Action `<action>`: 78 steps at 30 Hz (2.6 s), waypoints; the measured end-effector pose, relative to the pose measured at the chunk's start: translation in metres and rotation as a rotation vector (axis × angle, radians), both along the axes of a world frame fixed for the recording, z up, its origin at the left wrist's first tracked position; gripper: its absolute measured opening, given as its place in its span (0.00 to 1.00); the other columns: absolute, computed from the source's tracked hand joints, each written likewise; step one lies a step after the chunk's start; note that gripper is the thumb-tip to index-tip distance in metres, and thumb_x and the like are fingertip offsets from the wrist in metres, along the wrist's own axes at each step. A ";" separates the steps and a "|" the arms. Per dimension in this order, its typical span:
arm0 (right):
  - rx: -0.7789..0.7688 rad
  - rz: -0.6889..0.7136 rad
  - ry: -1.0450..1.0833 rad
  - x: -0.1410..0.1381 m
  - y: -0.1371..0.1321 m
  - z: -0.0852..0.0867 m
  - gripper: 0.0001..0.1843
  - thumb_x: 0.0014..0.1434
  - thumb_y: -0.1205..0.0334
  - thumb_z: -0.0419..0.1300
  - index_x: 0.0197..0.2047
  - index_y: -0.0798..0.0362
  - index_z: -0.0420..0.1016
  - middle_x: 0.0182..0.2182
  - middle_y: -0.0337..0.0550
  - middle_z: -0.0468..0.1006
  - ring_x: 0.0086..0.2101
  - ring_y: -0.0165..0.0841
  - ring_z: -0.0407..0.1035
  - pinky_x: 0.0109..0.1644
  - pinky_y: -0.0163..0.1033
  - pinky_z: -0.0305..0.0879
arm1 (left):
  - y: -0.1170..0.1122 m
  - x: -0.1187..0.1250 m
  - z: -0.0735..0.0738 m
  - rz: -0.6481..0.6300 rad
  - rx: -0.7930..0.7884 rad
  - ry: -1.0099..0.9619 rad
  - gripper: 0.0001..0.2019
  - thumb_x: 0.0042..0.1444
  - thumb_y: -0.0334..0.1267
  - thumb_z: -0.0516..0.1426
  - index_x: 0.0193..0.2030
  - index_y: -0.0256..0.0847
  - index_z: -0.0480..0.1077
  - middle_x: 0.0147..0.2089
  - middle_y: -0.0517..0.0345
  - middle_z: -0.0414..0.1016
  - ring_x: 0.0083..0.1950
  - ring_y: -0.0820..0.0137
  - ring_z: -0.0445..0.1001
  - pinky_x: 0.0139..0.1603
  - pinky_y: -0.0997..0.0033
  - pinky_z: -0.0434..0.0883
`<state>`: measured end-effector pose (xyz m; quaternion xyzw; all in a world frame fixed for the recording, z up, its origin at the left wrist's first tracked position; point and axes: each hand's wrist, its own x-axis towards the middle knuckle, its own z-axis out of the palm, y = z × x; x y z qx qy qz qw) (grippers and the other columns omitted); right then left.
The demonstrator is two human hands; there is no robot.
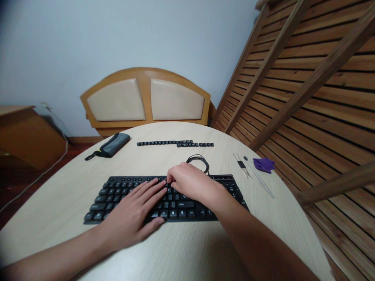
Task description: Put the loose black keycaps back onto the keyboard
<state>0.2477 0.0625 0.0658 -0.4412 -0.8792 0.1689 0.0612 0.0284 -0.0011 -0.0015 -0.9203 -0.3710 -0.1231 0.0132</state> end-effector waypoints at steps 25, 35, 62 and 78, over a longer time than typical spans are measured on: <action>0.043 -0.089 -0.144 -0.014 -0.009 0.003 0.11 0.62 0.71 0.58 0.42 0.53 0.81 0.39 0.49 0.84 0.43 0.40 0.78 0.44 0.37 0.65 | -0.001 0.001 0.002 -0.008 -0.009 0.013 0.32 0.68 0.53 0.52 0.73 0.36 0.57 0.76 0.48 0.55 0.75 0.52 0.54 0.72 0.45 0.59; 0.066 -0.063 -0.149 -0.012 -0.008 0.002 0.10 0.61 0.71 0.59 0.41 0.51 0.81 0.38 0.46 0.84 0.41 0.40 0.78 0.41 0.38 0.64 | 0.000 0.001 0.000 -0.007 0.000 -0.008 0.32 0.68 0.53 0.53 0.73 0.37 0.57 0.75 0.48 0.56 0.75 0.53 0.55 0.72 0.46 0.59; 0.053 -0.095 -0.117 -0.008 -0.006 0.004 0.09 0.60 0.70 0.61 0.39 0.49 0.82 0.36 0.42 0.85 0.39 0.38 0.77 0.39 0.36 0.62 | -0.001 0.001 0.000 -0.004 0.008 -0.009 0.32 0.68 0.53 0.53 0.72 0.37 0.58 0.75 0.47 0.57 0.75 0.52 0.55 0.73 0.47 0.58; 0.043 -0.163 -0.120 -0.011 -0.006 0.005 0.09 0.59 0.70 0.61 0.37 0.48 0.82 0.34 0.42 0.85 0.37 0.36 0.78 0.36 0.36 0.61 | -0.001 0.001 0.000 0.001 0.008 0.001 0.32 0.68 0.53 0.53 0.72 0.37 0.58 0.75 0.47 0.56 0.75 0.52 0.54 0.72 0.45 0.58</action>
